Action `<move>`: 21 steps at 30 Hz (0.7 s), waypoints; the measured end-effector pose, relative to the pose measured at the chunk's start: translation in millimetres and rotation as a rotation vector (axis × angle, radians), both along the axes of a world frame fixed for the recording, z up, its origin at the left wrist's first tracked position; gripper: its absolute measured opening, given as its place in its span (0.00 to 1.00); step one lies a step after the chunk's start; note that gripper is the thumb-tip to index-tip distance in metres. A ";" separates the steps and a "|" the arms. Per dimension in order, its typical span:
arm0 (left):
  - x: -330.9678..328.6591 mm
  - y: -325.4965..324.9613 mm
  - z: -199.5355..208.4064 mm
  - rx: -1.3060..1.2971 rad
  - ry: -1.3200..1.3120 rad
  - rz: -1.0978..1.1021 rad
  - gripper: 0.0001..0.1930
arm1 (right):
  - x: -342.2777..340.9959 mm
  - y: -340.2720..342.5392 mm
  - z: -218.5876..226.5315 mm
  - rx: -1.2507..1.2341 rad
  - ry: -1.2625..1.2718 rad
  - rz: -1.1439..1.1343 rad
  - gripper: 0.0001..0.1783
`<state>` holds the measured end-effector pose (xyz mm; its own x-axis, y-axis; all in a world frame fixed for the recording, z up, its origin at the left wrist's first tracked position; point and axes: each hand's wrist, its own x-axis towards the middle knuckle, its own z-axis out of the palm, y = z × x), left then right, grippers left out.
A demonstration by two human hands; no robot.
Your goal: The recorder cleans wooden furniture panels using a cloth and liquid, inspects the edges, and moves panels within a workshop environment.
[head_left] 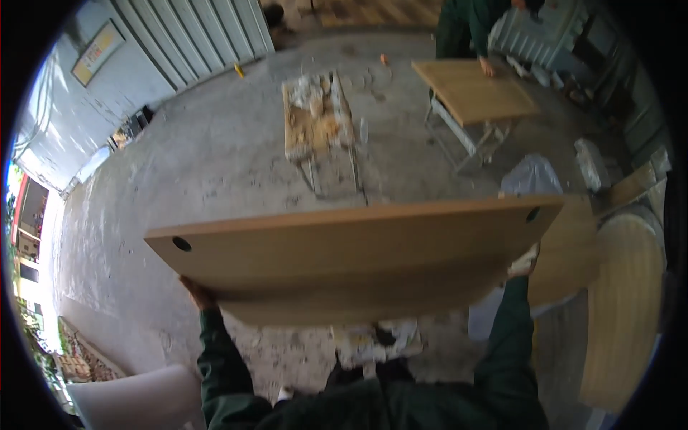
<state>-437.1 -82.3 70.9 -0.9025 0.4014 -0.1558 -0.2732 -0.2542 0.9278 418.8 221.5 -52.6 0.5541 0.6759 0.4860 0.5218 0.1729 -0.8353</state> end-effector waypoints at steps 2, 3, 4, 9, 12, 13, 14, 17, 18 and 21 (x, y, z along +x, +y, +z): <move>-14.0 1.1 -26.7 -0.183 0.054 0.025 0.41 | 22.8 4.4 3.4 0.430 1.543 0.665 0.31; -8.2 -24.5 -15.2 -0.122 0.070 0.113 0.43 | -42.3 -1.0 7.9 0.366 1.617 0.640 0.31; -9.9 -77.7 4.0 -0.046 0.098 0.250 0.44 | -162.8 -6.9 46.7 0.056 1.501 0.188 0.27; 11.9 -55.7 -18.5 -0.039 0.084 0.271 0.39 | -86.3 -45.6 60.9 0.170 1.130 0.470 0.28; 6.4 -85.1 -26.5 -0.103 0.130 0.442 0.36 | -62.2 -58.1 84.4 0.153 0.996 0.732 0.28; -24.6 -122.8 -32.1 0.050 0.242 0.113 0.35 | -62.5 -59.2 93.0 0.148 0.967 0.835 0.28; -39.2 -149.6 -34.4 0.196 0.342 -0.223 0.35 | -62.6 -62.4 102.2 0.140 0.932 0.935 0.28; -7.2 -142.4 26.4 0.110 0.284 -0.017 0.36 | -54.3 -89.7 141.1 0.033 1.017 0.902 0.32; 9.8 -135.8 51.8 0.142 0.291 -0.013 0.34 | -37.3 -98.5 144.6 -0.023 0.991 1.008 0.36; 26.2 -171.9 114.2 0.343 0.115 -0.265 0.31 | -66.4 -138.9 166.8 0.037 0.865 0.860 0.39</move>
